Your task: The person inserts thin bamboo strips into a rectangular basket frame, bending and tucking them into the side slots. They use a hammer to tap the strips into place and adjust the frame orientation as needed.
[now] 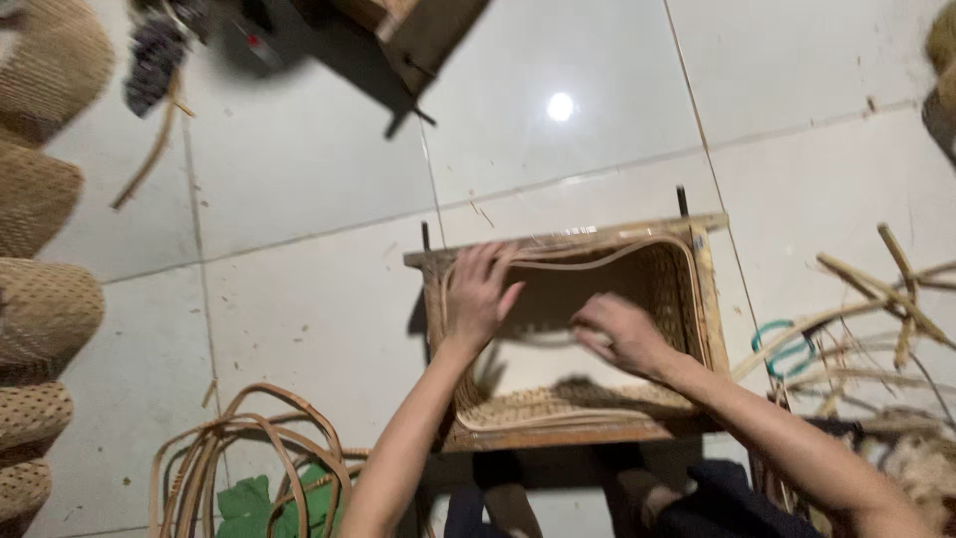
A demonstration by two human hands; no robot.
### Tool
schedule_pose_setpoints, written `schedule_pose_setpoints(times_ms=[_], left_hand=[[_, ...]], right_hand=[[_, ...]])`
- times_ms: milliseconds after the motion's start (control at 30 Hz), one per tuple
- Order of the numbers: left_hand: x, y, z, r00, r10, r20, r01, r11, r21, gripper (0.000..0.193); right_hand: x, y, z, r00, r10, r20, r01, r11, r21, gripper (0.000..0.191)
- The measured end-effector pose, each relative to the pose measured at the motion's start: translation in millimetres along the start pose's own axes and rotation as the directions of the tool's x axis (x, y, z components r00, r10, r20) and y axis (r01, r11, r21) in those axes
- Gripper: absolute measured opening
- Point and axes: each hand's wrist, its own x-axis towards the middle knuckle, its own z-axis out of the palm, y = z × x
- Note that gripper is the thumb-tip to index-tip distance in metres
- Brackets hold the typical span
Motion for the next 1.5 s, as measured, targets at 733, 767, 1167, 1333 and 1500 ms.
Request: schedule_pose_setpoints(times_ms=[733, 767, 1167, 1333, 1500], left_hand=[[80.3, 39.2, 81.8, 0.967, 0.247, 0.063, -0.255, 0.938, 0.235, 0.079], [80.0, 39.1, 81.5, 0.967, 0.246, 0.066, -0.255, 0.938, 0.234, 0.079], [86.3, 33.3, 38.9, 0.931, 0.296, 0.211, -0.312, 0.949, 0.042, 0.082], [73.8, 29.7, -27.5, 0.845, 0.344, 0.41, -0.388, 0.921, 0.029, 0.072], [69.9, 42.1, -31.7, 0.702, 0.427, 0.57, -0.68, 0.64, 0.358, 0.061]], right_hand=[[-22.4, -52.1, 43.4, 0.853, -0.382, 0.356, 0.242, 0.893, 0.38, 0.052], [-22.0, -52.5, 41.2, 0.858, -0.388, 0.337, 0.251, 0.889, 0.383, 0.05], [-27.5, -28.1, 34.9, 0.947, -0.318, 0.052, 0.279, 0.89, 0.362, 0.034], [-123.4, 121.5, 12.1, 0.693, 0.669, -0.268, -0.128, 0.48, 0.868, 0.028], [-186.4, 204.8, 24.6, 0.44, 0.75, -0.493, -0.671, 0.64, 0.375, 0.037]])
